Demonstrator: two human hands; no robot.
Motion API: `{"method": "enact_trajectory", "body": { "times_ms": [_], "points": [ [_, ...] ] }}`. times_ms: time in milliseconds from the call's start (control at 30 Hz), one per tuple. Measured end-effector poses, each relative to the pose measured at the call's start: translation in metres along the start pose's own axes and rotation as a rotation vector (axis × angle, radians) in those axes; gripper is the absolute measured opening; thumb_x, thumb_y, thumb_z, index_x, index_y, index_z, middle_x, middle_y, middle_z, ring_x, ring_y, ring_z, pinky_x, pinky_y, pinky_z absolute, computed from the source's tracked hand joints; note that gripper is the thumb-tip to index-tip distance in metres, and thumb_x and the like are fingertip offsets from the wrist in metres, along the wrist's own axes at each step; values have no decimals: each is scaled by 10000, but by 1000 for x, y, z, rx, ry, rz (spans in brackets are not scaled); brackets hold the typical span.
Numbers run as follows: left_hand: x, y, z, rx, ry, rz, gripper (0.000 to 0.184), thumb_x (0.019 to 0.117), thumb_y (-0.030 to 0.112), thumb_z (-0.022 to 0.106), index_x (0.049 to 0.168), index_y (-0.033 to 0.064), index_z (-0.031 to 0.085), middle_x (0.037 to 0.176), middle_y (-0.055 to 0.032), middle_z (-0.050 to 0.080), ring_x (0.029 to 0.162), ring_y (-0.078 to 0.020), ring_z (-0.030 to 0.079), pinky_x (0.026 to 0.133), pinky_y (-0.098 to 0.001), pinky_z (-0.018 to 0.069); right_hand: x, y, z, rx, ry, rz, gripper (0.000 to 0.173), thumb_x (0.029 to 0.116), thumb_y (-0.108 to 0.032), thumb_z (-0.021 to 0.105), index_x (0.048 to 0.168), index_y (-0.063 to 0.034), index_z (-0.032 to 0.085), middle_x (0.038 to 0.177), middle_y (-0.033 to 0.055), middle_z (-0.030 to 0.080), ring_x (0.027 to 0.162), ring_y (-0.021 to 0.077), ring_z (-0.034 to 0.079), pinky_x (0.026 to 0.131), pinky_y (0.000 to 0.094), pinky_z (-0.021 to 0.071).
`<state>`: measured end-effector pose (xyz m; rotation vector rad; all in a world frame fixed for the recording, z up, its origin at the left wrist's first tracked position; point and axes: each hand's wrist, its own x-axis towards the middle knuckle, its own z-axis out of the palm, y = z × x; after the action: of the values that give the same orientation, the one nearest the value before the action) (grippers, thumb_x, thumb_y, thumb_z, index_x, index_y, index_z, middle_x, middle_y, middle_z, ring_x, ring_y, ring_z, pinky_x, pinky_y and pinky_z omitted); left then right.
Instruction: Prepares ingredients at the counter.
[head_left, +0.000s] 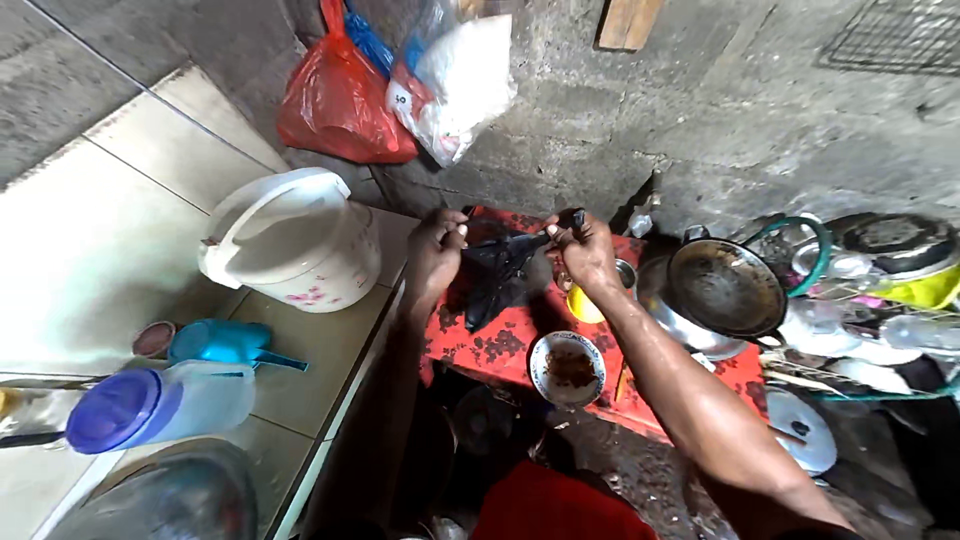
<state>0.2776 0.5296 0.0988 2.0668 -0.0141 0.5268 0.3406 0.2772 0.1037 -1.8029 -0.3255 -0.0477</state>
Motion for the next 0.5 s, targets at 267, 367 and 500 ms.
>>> {"method": "enact_trajectory", "body": {
  "times_ms": [267,367,500],
  "points": [
    [35,5,-25,-217,-275,12,174,997,61,524,1116,67,651,1004,-19,665,871,-90,621,802,-295,541,10,-19,-24,-77,-21,-44,118,989,-93,665,1084,-40,709,995,76,756,819,182,760,761,403,677],
    [35,-9,-34,-205,-345,-14,151,882,27,556,1003,75,632,953,-22,634,855,-107,597,769,-317,522,9,-6,-28,-70,-39,-14,116,987,-65,661,1085,-22,705,972,94,750,830,190,763,772,410,680],
    [23,-15,-41,77,-438,132,137,884,4,557,899,69,677,984,-46,667,927,-139,626,822,-373,528,8,15,-21,-58,-74,36,129,994,-80,659,1100,-20,701,1002,98,745,859,187,757,788,406,674]
  ]
}}
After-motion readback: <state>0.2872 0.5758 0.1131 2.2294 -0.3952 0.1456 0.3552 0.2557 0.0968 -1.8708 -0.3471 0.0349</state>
